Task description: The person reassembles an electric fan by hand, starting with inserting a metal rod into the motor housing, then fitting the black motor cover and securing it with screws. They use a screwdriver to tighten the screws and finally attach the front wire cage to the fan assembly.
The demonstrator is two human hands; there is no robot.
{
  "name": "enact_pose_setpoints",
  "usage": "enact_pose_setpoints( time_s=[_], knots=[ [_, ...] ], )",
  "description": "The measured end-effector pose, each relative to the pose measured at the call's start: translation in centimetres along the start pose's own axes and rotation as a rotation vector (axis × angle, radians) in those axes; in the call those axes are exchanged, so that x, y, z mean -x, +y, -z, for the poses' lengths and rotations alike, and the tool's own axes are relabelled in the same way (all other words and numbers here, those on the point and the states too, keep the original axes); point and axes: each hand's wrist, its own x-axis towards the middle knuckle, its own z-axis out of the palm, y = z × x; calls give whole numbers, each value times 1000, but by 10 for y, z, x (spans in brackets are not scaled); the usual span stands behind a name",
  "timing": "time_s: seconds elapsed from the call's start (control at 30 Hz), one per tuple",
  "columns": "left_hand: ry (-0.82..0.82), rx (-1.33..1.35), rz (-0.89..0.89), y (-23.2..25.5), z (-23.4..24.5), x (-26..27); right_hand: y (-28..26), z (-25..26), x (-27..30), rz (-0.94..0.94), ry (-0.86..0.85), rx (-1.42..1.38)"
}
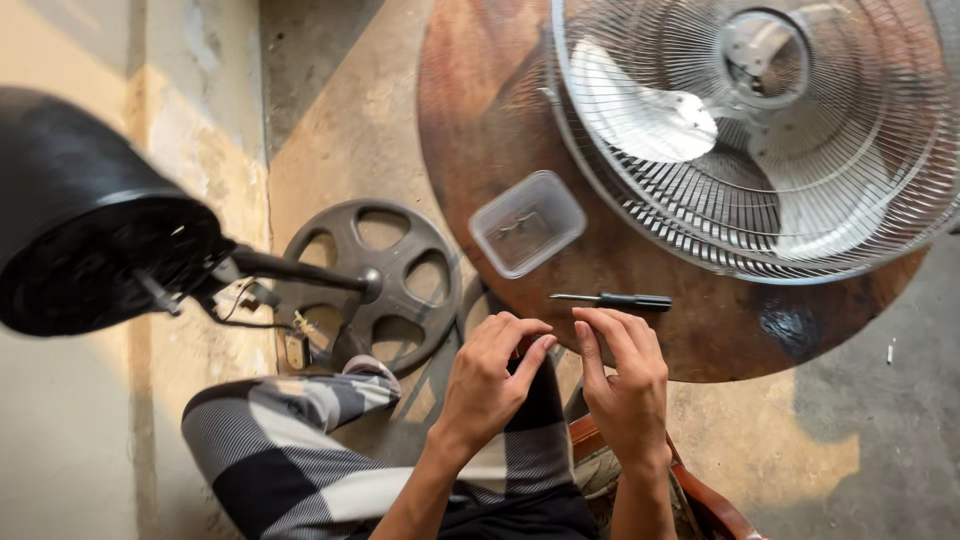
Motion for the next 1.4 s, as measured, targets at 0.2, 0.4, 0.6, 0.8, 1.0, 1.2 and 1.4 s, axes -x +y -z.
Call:
enact_pose_setpoints(
  time_s=[0.2,0.4,0.6,0.8,1.0,1.2,1.4],
  knots=[
    [61,-450,-179,6,-53,-18,61,15,0,-61,82,93],
    [14,-573,-196,-4,-86,-30,103,16,1,-49,36,206],
    [16,-540,-158,-11,-93,-29,115,12,9,-71,-47,211],
    [-21,-392,-88,-3,-75,-25,108,13,14,-26,-41,125],
    [59,-314,-113,6,-43,-13,79,12,19,-19,-81,-38],
    [143,-160,9,6,-8,12,40,3,24,-7,-190,-231],
    [182,-71,25,-4,32,48,-6,-18,38,-14,-316,-300]
  ],
)
